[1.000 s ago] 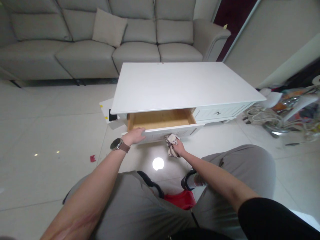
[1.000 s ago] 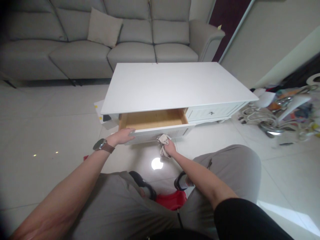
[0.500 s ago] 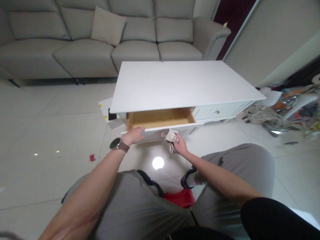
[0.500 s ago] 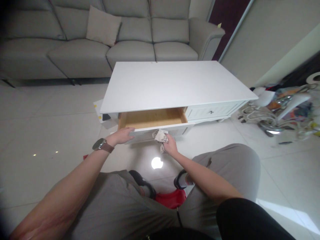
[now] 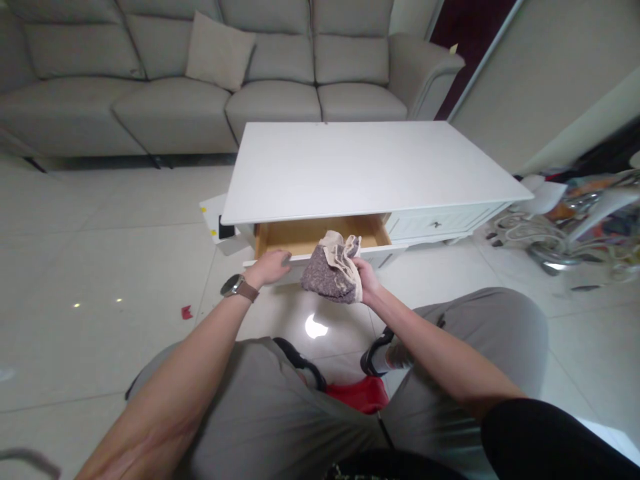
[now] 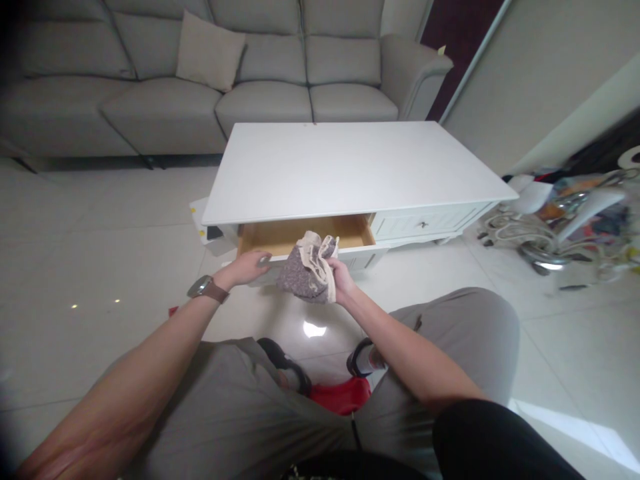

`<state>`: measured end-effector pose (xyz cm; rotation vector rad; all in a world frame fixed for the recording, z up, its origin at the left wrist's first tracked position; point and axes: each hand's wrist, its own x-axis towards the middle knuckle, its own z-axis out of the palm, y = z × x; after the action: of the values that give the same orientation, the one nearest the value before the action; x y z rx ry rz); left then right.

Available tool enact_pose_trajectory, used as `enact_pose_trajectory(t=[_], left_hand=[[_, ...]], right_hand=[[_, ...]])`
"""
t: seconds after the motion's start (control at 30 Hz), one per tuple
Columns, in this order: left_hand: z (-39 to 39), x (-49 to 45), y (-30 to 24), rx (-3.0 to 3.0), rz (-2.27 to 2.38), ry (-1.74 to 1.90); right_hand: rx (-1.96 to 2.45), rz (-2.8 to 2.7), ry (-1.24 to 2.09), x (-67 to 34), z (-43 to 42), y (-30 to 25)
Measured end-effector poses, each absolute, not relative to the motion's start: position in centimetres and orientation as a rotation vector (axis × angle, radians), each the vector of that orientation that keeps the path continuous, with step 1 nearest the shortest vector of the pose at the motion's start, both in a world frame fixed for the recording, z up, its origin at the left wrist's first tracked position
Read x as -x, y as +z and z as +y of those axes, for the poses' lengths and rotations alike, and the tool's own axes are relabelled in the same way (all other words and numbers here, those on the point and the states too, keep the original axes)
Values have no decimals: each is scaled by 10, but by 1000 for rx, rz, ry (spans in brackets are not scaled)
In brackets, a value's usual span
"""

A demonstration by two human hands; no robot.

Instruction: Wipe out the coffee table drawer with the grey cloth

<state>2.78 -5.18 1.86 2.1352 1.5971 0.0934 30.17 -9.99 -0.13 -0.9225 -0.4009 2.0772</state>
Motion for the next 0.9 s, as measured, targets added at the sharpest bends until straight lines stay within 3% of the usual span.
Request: enact_pose_trajectory(t=[0.13,0.3,0.57,0.9], left_hand=[[-62,-49,38,-1672,1359,442],[-82,-78,51,-1116,1038,564],[-79,-76,48,-1133,1305,819],[-74,-67,55,-1035,1255,928]], right_hand=[[830,-363,2128,-304,-102,10],[773,-402,2199,-292,-100,20],[820,-541,2042,-274,-104,4],[932,-404,1896,-282,-97,2]])
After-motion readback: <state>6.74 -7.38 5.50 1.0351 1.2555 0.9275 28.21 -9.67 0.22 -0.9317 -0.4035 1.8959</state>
